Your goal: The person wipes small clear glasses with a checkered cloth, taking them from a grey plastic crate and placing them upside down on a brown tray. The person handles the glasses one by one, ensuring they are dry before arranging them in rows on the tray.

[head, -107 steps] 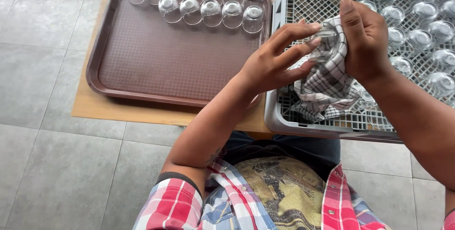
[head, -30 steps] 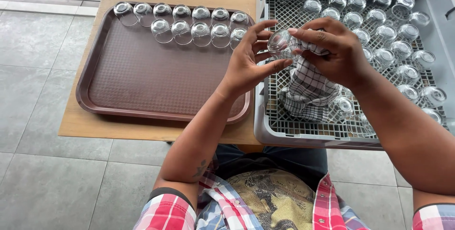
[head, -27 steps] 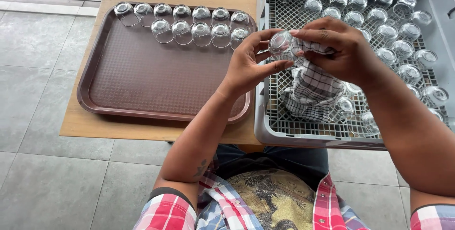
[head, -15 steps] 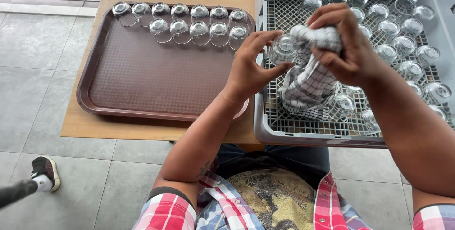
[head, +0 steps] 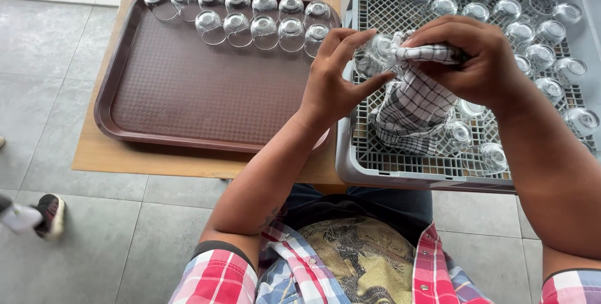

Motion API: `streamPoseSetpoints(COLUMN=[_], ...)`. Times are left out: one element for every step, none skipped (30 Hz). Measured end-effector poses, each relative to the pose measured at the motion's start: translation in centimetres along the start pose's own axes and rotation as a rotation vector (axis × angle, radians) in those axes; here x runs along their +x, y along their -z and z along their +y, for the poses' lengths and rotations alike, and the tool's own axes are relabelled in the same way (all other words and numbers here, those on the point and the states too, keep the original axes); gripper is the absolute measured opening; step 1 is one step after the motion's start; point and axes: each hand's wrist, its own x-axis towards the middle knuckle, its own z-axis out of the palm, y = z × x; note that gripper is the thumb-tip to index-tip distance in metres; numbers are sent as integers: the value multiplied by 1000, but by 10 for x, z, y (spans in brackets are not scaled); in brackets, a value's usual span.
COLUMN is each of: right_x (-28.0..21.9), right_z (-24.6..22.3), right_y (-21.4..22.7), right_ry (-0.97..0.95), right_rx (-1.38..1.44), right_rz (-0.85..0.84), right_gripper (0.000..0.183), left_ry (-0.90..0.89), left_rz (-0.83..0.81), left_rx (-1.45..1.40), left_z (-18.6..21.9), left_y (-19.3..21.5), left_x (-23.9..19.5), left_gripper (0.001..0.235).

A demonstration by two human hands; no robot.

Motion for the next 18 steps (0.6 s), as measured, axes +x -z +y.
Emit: streamPoseSetpoints(right_x=[0,0,-2,-1,0,1,2,3,5,5,7,9,8,8,9,10,7,3], right_z=[0,0,0,-1,-1,-1,-3,-5,-7,-8,-9,-11,-12,-14,-15,-8,-3,3], right_y=[-1,-1,-2,-5,-6,-6,-7,-9,-11,-13,-14,-16,-16,-17,-20,-25,-25,-25], right_ry=[1,-35,-75,-78,-60,-42,-43,-2,40,40,115,189,192,194,202,211,203,195], right_rx=[5,38,70,74,72,71,69,41,15,16,-12,-41,-34,-99,-158,-146,-183,-220], right_rz=[-3,10,25,23,28,33,32,44,55,53,51,49,47,49,57,62,69,76], right_gripper=[26,24,22,22,23,23,23,23,22,22,21,21,21,18,17,17,27,37], left_ry=[5,-4,-14,-9,-24,-38,-37,-42,-45,-43,-44,-45,-41,-77,-115,-113,-137,-161], left_rz=[2,11,17,16,24,32,33,33,35,36,28,19,21,22,21,20,26,32], left_rx=[3,-1,-8,-6,19,45,43,42,42,42,35,28,34,29,33,49,66,83], left_z=[-1,-2,-3,-3,-4,-3,-4,-4,-4,-4,-4,-5,-6,-7,-9,-14,-18,-21], left_y=[0,-1,-2,-1,-2,-2,-3,-3,-3,-3,-3,-2,-4,-5,-3,-3,-8,-14], left_x=[0,0,0,-2,-2,-1,-1,-1,-2,-2,-2,-2,-3,-4,-4,-6,-8,-10], left_gripper=[64,64,65,65,65,65,65,65,65,65,65,64,64,63,63,63,66,70])
